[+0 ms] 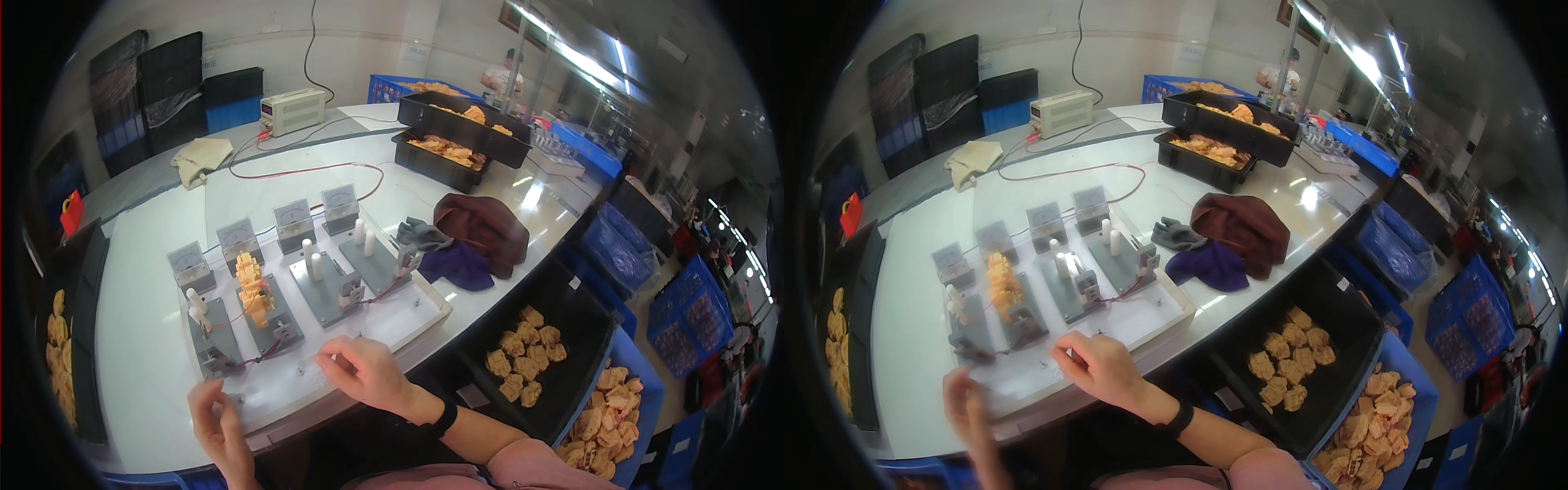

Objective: Test electronic toy parts using an electrical measurement jig with multimeters.

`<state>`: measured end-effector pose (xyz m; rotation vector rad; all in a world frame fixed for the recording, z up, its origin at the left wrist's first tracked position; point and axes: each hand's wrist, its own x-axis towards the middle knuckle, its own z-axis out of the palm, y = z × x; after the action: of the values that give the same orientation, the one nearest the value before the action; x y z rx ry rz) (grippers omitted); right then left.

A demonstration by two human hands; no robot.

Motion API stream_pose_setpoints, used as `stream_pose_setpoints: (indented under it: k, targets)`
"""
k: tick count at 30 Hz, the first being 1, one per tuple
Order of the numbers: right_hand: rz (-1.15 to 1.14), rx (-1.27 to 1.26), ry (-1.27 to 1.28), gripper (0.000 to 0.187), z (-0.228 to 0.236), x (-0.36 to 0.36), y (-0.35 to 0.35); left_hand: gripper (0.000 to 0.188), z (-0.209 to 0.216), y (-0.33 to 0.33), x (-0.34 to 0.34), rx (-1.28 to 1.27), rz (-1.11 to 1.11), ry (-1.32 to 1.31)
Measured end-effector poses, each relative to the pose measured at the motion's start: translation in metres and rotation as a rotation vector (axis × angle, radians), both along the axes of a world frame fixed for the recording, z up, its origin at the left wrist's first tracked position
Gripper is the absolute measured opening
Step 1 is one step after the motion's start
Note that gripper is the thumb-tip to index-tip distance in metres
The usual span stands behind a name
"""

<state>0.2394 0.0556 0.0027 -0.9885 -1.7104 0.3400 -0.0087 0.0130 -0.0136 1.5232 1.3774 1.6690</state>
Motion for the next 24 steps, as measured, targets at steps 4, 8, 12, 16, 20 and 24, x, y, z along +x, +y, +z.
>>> stream_pose_setpoints:
  k: [4, 8, 12, 16, 20, 24]
  targets:
    - [0.000, -0.007, -0.005, 0.011, 0.000, 0.000, 0.000, 0.027, 0.002, -0.001, 0.001, 0.001, -0.041, -0.050]
    - [-0.005, -0.006, -0.019, 0.011, 0.000, 0.000, 0.000, 0.027, 0.005, -0.003, 0.001, -0.007, -0.039, -0.042]
    - [-0.007, -0.013, -0.033, 0.011, 0.000, 0.000, 0.000, 0.025, 0.007, -0.003, 0.002, -0.010, -0.049, -0.034]
    - [-0.001, -0.014, -0.044, 0.011, -0.001, 0.001, 0.000, 0.023, 0.010, -0.003, 0.004, -0.002, -0.033, -0.047]
    - [0.011, -0.014, -0.034, 0.009, -0.003, 0.001, 0.001, 0.023, 0.013, -0.004, 0.005, -0.031, -0.027, -0.055]
    - [0.015, -0.018, -0.044, 0.007, -0.005, 0.002, 0.001, 0.023, 0.015, -0.004, 0.006, -0.017, -0.040, -0.064]
